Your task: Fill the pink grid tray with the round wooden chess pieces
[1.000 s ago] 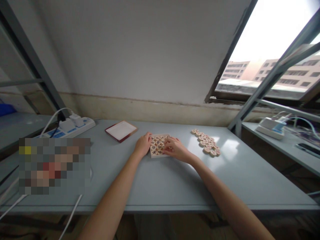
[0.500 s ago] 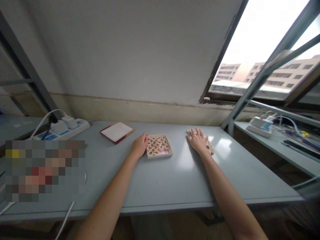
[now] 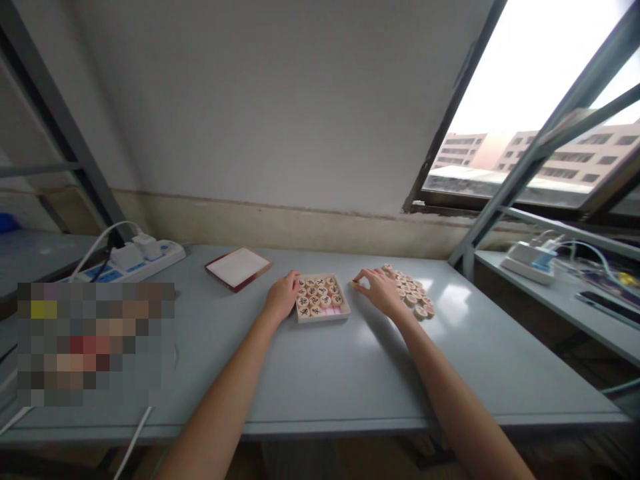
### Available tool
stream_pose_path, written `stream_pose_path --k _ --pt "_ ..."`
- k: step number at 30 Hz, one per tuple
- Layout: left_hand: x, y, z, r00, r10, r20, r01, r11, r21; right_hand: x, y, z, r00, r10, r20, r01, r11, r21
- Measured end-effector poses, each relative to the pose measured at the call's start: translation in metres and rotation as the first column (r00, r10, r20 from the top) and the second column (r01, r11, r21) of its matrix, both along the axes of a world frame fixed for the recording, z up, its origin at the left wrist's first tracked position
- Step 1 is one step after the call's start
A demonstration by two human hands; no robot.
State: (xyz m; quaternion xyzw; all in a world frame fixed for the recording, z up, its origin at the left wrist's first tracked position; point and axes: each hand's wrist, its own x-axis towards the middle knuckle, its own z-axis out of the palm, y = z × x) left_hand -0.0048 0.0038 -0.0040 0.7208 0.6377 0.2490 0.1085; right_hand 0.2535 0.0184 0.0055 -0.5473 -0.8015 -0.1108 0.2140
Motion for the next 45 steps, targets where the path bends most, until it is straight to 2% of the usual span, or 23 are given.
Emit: stream_pose_path --k 7,9,11,13,15,17,18,20,23,25,31,40,45 --pt "0.0 0.001 -0.002 1.0 -0.007 -0.001 0.007 1.0 0.012 -0.003 -0.005 0.007 0.997 0.065 -0.048 -0.067 0.997 -0.049" --pt "-0.001 0.001 -0.002 1.0 -0.007 0.002 0.007 1.0 0.023 -0.004 -0.006 0.012 0.989 0.059 -0.132 -0.07 0.994 -0.08" --pt "-0.001 0.001 -0.003 1.0 -0.012 0.008 0.012 0.999 0.031 -0.007 -0.007 0.017 0.955 0.094 -0.281 -0.14 0.979 -0.146" --pt "-0.001 0.001 -0.003 1.0 -0.022 0.015 0.022 0.999 0.037 -0.01 -0.008 0.022 0.881 0.193 -0.433 -0.315 0.92 -0.232" --pt "0.0 0.0 -0.002 0.999 -0.026 0.02 0.026 0.999 0.036 -0.015 -0.011 0.025 0.8 0.295 -0.523 -0.501 0.808 -0.31" --pt "0.0 0.0 -0.002 1.0 -0.021 0.022 0.02 0.999 0.034 -0.021 -0.016 0.027 0.763 0.352 -0.542 -0.594 0.713 -0.373" --pt "0.0 0.0 -0.002 1.0 -0.018 0.021 0.018 0.999 0.03 -0.023 -0.018 0.027 0.762 0.37 -0.531 -0.606 0.696 -0.385" --pt "0.0 0.0 -0.001 1.0 -0.015 0.019 0.015 1.0 0.022 -0.027 -0.021 0.028 0.782 0.394 -0.484 -0.589 0.72 -0.366" --pt "0.0 0.0 -0.001 1.0 -0.015 0.022 0.015 1.0 0.015 -0.028 -0.021 0.027 0.831 0.389 -0.397 -0.515 0.808 -0.287" --pt "0.0 -0.001 0.0 1.0 -0.012 0.025 0.012 1.0 0.009 -0.028 -0.02 0.026 0.868 0.362 -0.341 -0.461 0.842 -0.279" --pt "0.0 -0.001 0.001 1.0 -0.008 0.028 0.009 1.0 -0.003 -0.034 -0.02 0.018 0.897 0.386 -0.214 -0.436 0.847 -0.304" --pt "0.0 -0.001 0.001 1.0 -0.003 0.017 0.003 1.0 -0.003 -0.041 -0.019 0.012 0.905 0.359 -0.23 -0.401 0.9 -0.172" --pt "0.001 -0.002 0.002 1.0 0.006 0.013 -0.006 1.0 -0.013 -0.043 -0.02 0.012 0.919 0.354 -0.177 -0.379 0.914 -0.143"
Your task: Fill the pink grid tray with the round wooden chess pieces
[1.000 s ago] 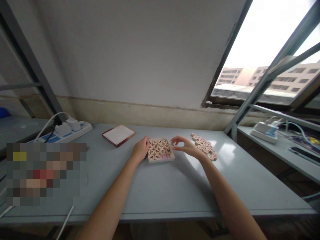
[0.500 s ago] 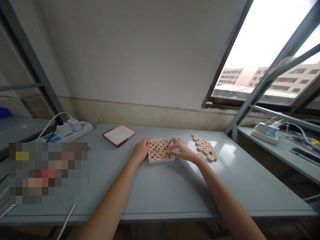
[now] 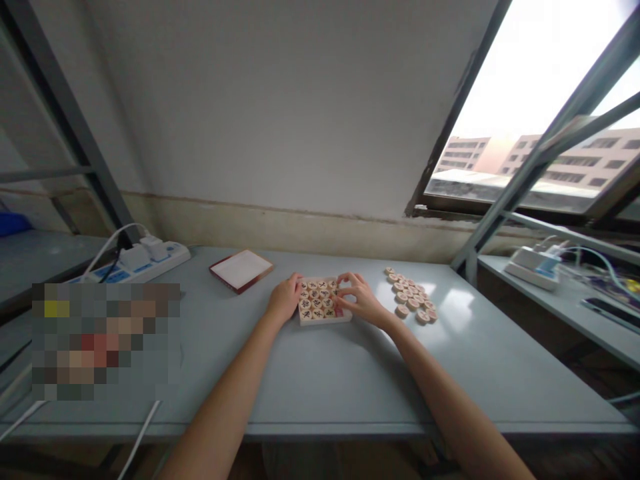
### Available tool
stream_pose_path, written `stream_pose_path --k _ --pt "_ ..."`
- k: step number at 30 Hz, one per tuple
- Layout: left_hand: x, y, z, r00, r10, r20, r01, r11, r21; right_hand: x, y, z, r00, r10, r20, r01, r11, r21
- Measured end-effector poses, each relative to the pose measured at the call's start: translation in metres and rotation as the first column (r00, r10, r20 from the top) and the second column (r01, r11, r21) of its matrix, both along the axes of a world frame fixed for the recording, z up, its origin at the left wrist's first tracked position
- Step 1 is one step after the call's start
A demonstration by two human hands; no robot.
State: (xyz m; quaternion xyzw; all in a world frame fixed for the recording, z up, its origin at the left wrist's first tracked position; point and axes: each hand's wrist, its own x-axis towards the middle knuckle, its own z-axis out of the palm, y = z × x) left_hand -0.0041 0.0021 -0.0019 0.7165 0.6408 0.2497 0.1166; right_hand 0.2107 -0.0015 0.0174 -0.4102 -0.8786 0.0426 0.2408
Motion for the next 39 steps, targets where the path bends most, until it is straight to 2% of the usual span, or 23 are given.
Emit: stream_pose_path --k 6,10,12,13,15,17,19,21,23,26,33,36,39 --pt "-0.001 0.002 -0.003 1.0 -0.012 0.003 0.012 0.999 0.032 -0.007 -0.013 0.013 0.997 0.039 0.061 -0.043 0.997 0.07" --pt "-0.001 0.002 -0.004 1.0 -0.017 0.002 0.017 0.999 0.039 -0.012 -0.016 0.015 0.994 0.072 0.082 -0.079 0.993 0.085" --pt "-0.001 0.002 -0.004 1.0 -0.02 -0.003 0.02 0.999 0.044 -0.009 -0.011 0.013 0.998 0.004 0.069 -0.014 0.99 0.14" --pt "-0.001 0.002 -0.005 1.0 -0.022 -0.007 0.022 0.999 0.047 -0.005 -0.007 0.011 0.996 -0.077 0.048 0.067 0.98 0.187" --pt "-0.002 0.002 -0.005 1.0 -0.022 -0.014 0.023 0.998 0.051 0.009 0.004 0.005 0.949 -0.314 -0.022 0.306 0.907 0.288" --pt "-0.002 0.003 -0.005 1.0 -0.02 -0.017 0.021 0.998 0.053 0.03 0.017 -0.004 0.835 -0.545 -0.081 0.536 0.77 0.346" --pt "-0.002 0.003 -0.005 1.0 -0.02 -0.015 0.021 0.999 0.05 0.053 0.029 -0.014 0.722 -0.689 -0.063 0.663 0.663 0.348" --pt "-0.002 0.003 -0.005 1.0 -0.026 -0.011 0.026 0.999 0.046 0.072 0.038 -0.025 0.643 -0.765 0.035 0.727 0.624 0.287" --pt "-0.002 0.003 -0.004 1.0 -0.027 -0.012 0.027 0.999 0.038 0.082 0.043 -0.031 0.6 -0.785 0.155 0.763 0.62 0.186" --pt "-0.001 0.003 -0.003 1.0 -0.022 -0.014 0.022 0.999 0.028 0.083 0.043 -0.032 0.592 -0.766 0.249 0.774 0.627 0.09" --pt "-0.001 0.003 -0.004 1.0 -0.02 0.0 0.02 0.999 0.03 0.066 0.033 -0.021 0.712 -0.672 0.204 0.652 0.74 0.163" --pt "-0.002 0.005 -0.006 1.0 -0.024 0.01 0.023 0.999 0.03 0.061 0.029 -0.017 0.745 -0.641 0.183 0.611 0.766 0.199" --pt "-0.002 0.006 -0.008 0.999 -0.027 0.021 0.026 0.999 0.032 0.058 0.024 -0.012 0.785 -0.603 0.145 0.578 0.796 0.18"
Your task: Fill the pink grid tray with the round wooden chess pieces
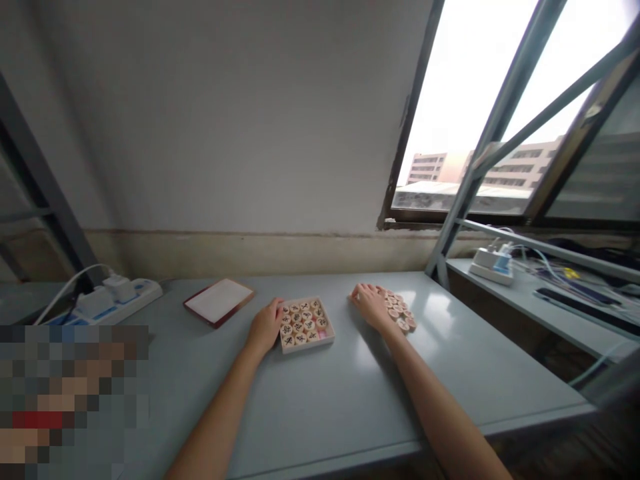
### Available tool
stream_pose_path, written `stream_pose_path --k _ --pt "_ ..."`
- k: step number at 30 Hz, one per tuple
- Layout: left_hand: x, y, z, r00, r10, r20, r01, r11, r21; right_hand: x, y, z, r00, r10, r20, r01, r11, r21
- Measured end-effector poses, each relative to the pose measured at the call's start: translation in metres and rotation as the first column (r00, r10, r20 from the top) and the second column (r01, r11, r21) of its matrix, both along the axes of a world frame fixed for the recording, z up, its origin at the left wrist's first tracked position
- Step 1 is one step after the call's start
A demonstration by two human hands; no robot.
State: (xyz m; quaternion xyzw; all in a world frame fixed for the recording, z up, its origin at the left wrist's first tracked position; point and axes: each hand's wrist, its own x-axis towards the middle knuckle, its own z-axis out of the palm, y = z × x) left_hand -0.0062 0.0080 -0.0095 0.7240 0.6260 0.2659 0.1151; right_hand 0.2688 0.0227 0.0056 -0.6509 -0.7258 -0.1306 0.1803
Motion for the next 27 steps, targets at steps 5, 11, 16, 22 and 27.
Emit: stream_pose_path --k 5,11,16,22,27 --pt "-0.001 0.001 -0.001 1.0 -0.01 -0.007 0.01 1.0 0.013 -0.005 -0.002 0.007 0.939 0.222 -0.262 -0.248 0.966 -0.069" --pt "-0.001 0.001 -0.001 1.0 -0.011 -0.017 0.011 1.0 0.018 -0.024 -0.01 0.021 0.609 0.474 -0.636 -0.73 0.648 -0.217" --pt "-0.001 0.002 -0.002 0.999 -0.007 -0.033 0.007 1.0 0.014 -0.035 -0.02 0.027 0.635 0.524 -0.568 -0.745 0.61 -0.271" --pt "-0.001 0.002 -0.001 0.999 -0.009 -0.033 0.01 1.0 0.016 -0.034 -0.02 0.025 0.689 0.536 -0.487 -0.701 0.664 -0.261" --pt "0.0 -0.001 0.001 1.0 -0.007 -0.026 0.008 1.0 0.012 -0.033 -0.017 0.023 0.658 0.601 -0.454 -0.743 0.613 -0.267"
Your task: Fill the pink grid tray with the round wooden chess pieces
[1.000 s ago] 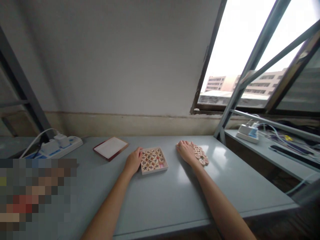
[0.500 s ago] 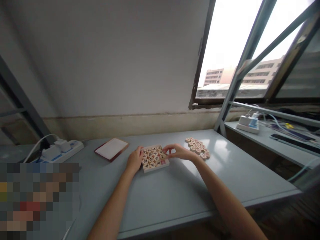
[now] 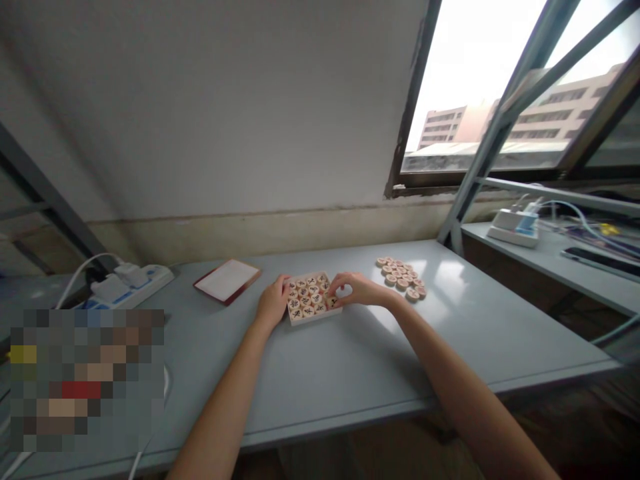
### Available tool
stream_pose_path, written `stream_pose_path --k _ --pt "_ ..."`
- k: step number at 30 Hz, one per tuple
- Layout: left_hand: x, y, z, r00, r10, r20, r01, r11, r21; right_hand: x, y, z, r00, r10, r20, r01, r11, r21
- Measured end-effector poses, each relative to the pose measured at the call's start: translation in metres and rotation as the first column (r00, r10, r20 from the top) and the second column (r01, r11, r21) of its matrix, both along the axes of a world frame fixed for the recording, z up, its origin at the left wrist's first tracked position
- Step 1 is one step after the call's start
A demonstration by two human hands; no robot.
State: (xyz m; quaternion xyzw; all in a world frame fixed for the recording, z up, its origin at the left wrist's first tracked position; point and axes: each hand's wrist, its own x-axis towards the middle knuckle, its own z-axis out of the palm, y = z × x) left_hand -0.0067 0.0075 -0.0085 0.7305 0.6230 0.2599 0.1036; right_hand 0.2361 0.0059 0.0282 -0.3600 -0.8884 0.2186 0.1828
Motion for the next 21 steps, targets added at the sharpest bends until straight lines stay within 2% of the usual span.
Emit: stream_pose_path --k 4,14,16,18,21 --pt "0.0 0.0 0.0 1.0 0.0 -0.003 0.0 1.0 -0.003 -0.001 0.002 -0.003 1.0 -0.016 0.012 0.016 1.0 0.024" --pt "0.001 -0.001 0.002 1.0 0.012 -0.009 -0.012 1.0 -0.028 -0.007 -0.001 -0.004 0.984 -0.179 0.023 0.171 0.966 0.194" --pt "0.001 0.0 0.002 1.0 0.006 -0.006 -0.006 1.0 -0.02 0.0 0.001 -0.003 0.967 -0.251 0.038 0.232 0.935 0.268" --pt "0.001 0.0 0.001 1.0 -0.002 -0.004 0.001 1.0 -0.012 0.012 0.004 -0.003 0.926 -0.372 0.07 0.323 0.872 0.368" --pt "0.0 0.0 0.0 1.0 -0.003 -0.014 0.003 1.0 -0.001 0.043 0.007 -0.001 0.807 -0.568 0.163 0.454 0.773 0.443"
